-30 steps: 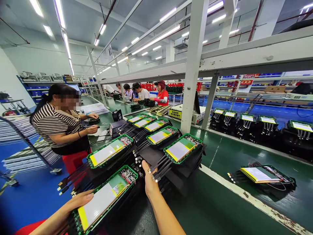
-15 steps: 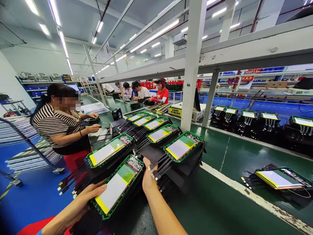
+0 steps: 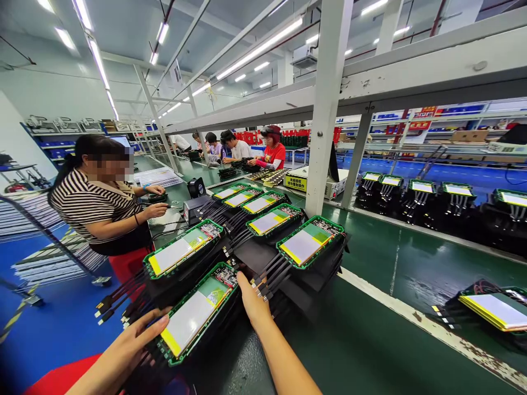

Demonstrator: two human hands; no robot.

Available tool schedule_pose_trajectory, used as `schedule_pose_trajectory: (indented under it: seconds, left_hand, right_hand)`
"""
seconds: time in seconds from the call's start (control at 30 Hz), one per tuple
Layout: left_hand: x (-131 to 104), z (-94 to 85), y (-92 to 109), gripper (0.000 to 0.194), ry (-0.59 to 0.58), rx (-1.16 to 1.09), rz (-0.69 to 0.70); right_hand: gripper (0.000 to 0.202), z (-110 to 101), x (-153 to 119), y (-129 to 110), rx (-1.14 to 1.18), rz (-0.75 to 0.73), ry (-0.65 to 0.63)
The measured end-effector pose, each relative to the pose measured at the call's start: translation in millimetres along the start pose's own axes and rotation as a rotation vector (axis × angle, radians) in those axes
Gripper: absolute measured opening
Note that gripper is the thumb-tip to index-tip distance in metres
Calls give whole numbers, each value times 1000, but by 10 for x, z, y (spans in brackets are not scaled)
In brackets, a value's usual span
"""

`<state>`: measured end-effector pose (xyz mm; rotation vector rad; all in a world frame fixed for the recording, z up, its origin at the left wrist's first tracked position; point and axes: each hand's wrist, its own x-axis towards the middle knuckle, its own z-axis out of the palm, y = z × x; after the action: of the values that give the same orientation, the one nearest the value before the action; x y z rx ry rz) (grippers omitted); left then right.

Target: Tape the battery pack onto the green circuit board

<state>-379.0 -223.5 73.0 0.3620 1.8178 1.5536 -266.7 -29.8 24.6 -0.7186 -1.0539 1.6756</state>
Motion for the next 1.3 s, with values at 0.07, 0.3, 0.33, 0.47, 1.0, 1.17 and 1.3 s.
schedule_pose_trajectory:
  seconds: [0.07,0.3,0.33,0.47,1.0,1.17,1.3]
  left_hand:
    - [40,-2,41,61,-36,13,24]
    - [209,-92,41,51,-36,17,-30]
    - [206,-110,-16,59,-29,-26,-29]
    - [182,-193,-243,80,-7,-91,53]
    - [-32,-342,105,52,264,1102,447]
    - [-331,71,129,46,371,1212,1273]
    - [-68,412,68,53,161,1526,1459]
  right_hand:
    - [44,22,-13,19,-81,-30,3]
    - [52,33,-31,51,-461,-167,-61]
    - [51,34,-33,56,-486,-170,-56]
    - [48,55,-58,62,-522,-181,-12]
    - [62,53,-106,-49,-655,-161,-55]
    - [63,-107,-246,4,-694,-306,-276]
    - [68,-184,-242,33,-732,-294,-364]
